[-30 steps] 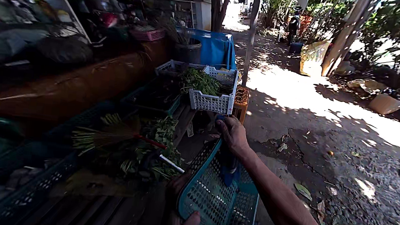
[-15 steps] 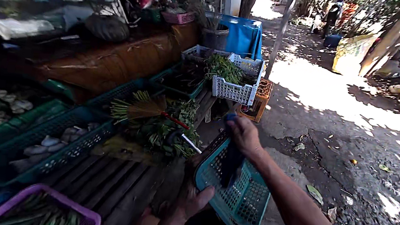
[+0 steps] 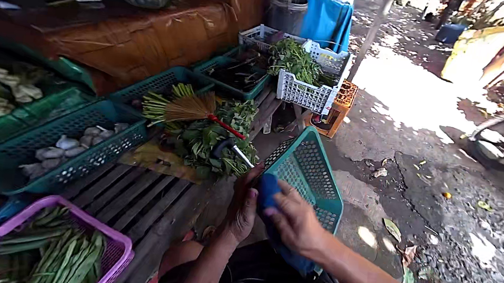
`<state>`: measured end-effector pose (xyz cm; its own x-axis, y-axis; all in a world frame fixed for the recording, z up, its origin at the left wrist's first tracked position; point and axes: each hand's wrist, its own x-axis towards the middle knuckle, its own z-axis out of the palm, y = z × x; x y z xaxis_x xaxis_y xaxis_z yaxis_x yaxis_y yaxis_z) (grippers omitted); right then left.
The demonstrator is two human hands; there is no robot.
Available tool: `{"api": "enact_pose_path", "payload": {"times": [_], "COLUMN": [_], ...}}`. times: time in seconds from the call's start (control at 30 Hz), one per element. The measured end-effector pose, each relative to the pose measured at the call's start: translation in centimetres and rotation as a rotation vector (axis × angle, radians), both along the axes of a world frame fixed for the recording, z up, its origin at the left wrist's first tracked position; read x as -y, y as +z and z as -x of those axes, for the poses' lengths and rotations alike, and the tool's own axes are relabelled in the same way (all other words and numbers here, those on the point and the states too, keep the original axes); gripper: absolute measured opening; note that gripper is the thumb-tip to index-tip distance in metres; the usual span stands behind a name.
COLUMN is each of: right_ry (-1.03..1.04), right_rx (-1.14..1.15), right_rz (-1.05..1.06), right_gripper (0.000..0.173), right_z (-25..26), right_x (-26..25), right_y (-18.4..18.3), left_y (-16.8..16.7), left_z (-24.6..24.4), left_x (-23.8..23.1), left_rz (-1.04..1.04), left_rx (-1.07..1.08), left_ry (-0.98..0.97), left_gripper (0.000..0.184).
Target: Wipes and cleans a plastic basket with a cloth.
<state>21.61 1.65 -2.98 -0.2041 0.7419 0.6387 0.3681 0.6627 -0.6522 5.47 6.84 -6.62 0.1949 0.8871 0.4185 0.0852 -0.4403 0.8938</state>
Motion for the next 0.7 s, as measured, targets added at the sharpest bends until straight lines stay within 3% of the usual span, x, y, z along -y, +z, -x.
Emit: {"api": "enact_pose_path", "payload": {"times": [0.13, 0.2, 0.3, 0.4, 0.47, 0.57, 0.63, 0.7], "right_ry": [0.053, 0.059, 0.066, 0.101, 0.186, 0.315, 0.361, 0.368], "right_rx": [0.029, 0.077, 0.186, 0.23, 0.268, 0.312, 0.306, 0.287], "right_rz": [-0.055, -0.059, -0.033, 0.006, 0.117, 0.251, 0.285, 0.314], "right_gripper": [0.038, 0.04, 0.042, 0.044, 0.046, 0.043, 0.04, 0.038], "right_z": [2.2, 2.0, 1.3, 0.2, -1.0, -2.4, -3.2, -3.9], "right_x": [-0.2, -0.5, -0.8, -1.0, -0.9, -0.6, -0.5, -0.7], "right_y": [-3.5, -2.8, -1.6, -0.8, -0.5, -0.7, -0.2, 0.3], "left_y": [0.0, 0.0, 0.0, 1.2, 2.1, 1.2, -0.3, -1.0], "left_z": [0.6, 1.0, 2.7, 3.3, 3.2, 3.4, 3.2, 3.2], "left_x": [0.2, 0.1, 1.0, 1.9, 2.2, 1.4, 0.7, 0.7], "left_rz": [0.105, 0.132, 0.126, -0.058, -0.238, -0.418, -0.413, -0.403], "left_rx": [-0.008, 0.025, -0.161, -0.498, -0.609, -0.508, -0.428, -0.461], "left_ry": [0.033, 0.043, 0.054, 0.138, 0.185, 0.037, -0.107, -0.132], "left_gripper": [0.112, 0.115, 0.105, 0.093, 0.086, 0.062, 0.067, 0.08]}}
